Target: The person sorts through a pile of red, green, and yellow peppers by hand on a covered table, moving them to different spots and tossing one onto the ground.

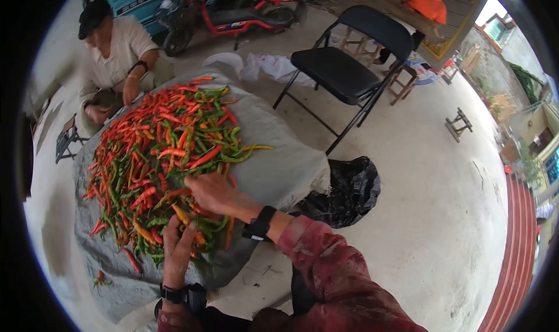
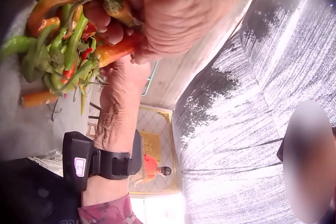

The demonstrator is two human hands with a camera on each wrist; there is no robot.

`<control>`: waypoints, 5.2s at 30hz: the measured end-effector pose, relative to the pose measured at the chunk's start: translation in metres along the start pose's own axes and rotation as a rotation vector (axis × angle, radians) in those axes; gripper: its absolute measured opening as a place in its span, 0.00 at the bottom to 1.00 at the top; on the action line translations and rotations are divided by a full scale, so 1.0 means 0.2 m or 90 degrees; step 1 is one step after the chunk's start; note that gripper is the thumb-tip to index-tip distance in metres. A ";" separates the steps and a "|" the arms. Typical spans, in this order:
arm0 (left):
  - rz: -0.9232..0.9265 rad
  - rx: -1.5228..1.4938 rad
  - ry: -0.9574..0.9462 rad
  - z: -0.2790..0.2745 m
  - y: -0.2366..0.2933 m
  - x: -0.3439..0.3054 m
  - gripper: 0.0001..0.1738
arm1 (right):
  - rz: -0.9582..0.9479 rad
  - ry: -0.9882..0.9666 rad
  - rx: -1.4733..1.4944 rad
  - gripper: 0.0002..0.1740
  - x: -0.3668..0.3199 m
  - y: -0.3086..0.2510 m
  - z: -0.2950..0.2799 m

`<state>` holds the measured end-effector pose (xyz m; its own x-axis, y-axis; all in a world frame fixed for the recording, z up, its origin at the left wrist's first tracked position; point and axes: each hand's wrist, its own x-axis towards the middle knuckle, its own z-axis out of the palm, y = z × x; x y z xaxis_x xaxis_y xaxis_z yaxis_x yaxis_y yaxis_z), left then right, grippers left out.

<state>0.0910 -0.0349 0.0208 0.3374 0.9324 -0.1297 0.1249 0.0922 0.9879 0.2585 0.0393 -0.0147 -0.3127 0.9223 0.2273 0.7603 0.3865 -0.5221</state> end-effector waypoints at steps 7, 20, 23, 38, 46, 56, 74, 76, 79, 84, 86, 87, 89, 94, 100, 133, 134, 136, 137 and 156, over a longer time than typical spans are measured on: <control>0.060 -0.004 0.027 -0.02 -0.08 -0.03 0.12 | 0.068 0.208 0.371 0.06 0.05 0.10 -0.10; 0.045 -0.104 0.142 -0.12 -0.05 -0.04 0.13 | 0.172 0.226 0.391 0.05 0.10 0.13 -0.14; 0.056 -0.084 0.141 -0.13 -0.06 -0.05 0.13 | 0.123 0.126 0.266 0.04 0.10 0.13 -0.09; 0.090 -0.072 0.124 -0.14 -0.06 -0.04 0.12 | 0.019 0.109 -0.056 0.18 0.09 0.17 -0.05; 0.046 -0.040 0.095 -0.10 -0.07 -0.03 0.14 | 0.082 -0.081 -0.097 0.21 0.07 0.09 -0.01; 0.021 -0.007 0.105 -0.09 -0.08 -0.02 0.13 | 0.190 0.119 0.532 0.21 0.17 0.13 -0.04; 0.061 -0.005 0.103 -0.12 -0.11 -0.03 0.12 | -0.022 -0.103 -0.146 0.28 0.09 0.07 0.03; 0.044 -0.018 0.102 -0.11 -0.09 -0.03 0.12 | -0.028 -0.101 -0.165 0.28 0.09 0.04 0.02; 0.039 -0.020 0.107 -0.11 -0.09 -0.03 0.13 | -0.088 -0.081 -0.187 0.26 0.10 0.06 0.07; 0.057 0.007 0.109 -0.11 -0.12 -0.02 0.14 | -0.084 -0.008 -0.189 0.15 0.10 0.05 0.10; 0.011 -0.002 0.102 -0.11 -0.09 -0.03 0.15 | -0.042 0.041 -0.123 0.12 0.13 0.06 0.10; 0.011 -0.001 0.101 -0.12 -0.10 -0.03 0.15 | -0.007 0.090 -0.058 0.10 0.16 0.06 0.08; 0.066 -0.032 0.131 -0.13 -0.11 -0.03 0.12 | 0.038 0.128 0.064 0.10 0.21 0.05 0.01; 0.043 -0.012 0.175 -0.16 -0.10 -0.04 0.14 | 0.220 0.274 0.712 0.15 0.28 0.06 -0.07; 0.056 -0.068 0.228 -0.18 -0.12 -0.04 0.14 | 0.016 0.195 0.281 0.13 0.25 -0.02 0.01; 0.079 -0.083 0.253 -0.27 -0.10 -0.07 0.14 | -0.065 -0.197 -0.219 0.16 0.22 -0.09 0.15; 0.080 -0.083 0.252 -0.27 -0.09 -0.07 0.14 | -0.094 -0.160 -0.204 0.18 0.22 -0.09 0.15; 0.052 -0.057 0.250 -0.26 -0.09 -0.07 0.13 | -0.116 -0.156 -0.204 0.21 0.23 -0.11 0.20; 0.051 -0.057 0.247 -0.25 -0.09 -0.07 0.13 | -0.137 -0.154 -0.202 0.23 0.22 -0.11 0.23; 0.064 -0.087 0.237 -0.25 -0.08 -0.08 0.13 | -0.143 -0.143 -0.259 0.24 0.19 -0.07 0.25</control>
<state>0.0376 -0.0342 0.0111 -0.0221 0.9996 -0.0166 -0.0259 0.0160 0.9995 0.2064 0.0690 -0.0398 -0.5742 0.8135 0.0919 0.8064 0.5814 -0.1078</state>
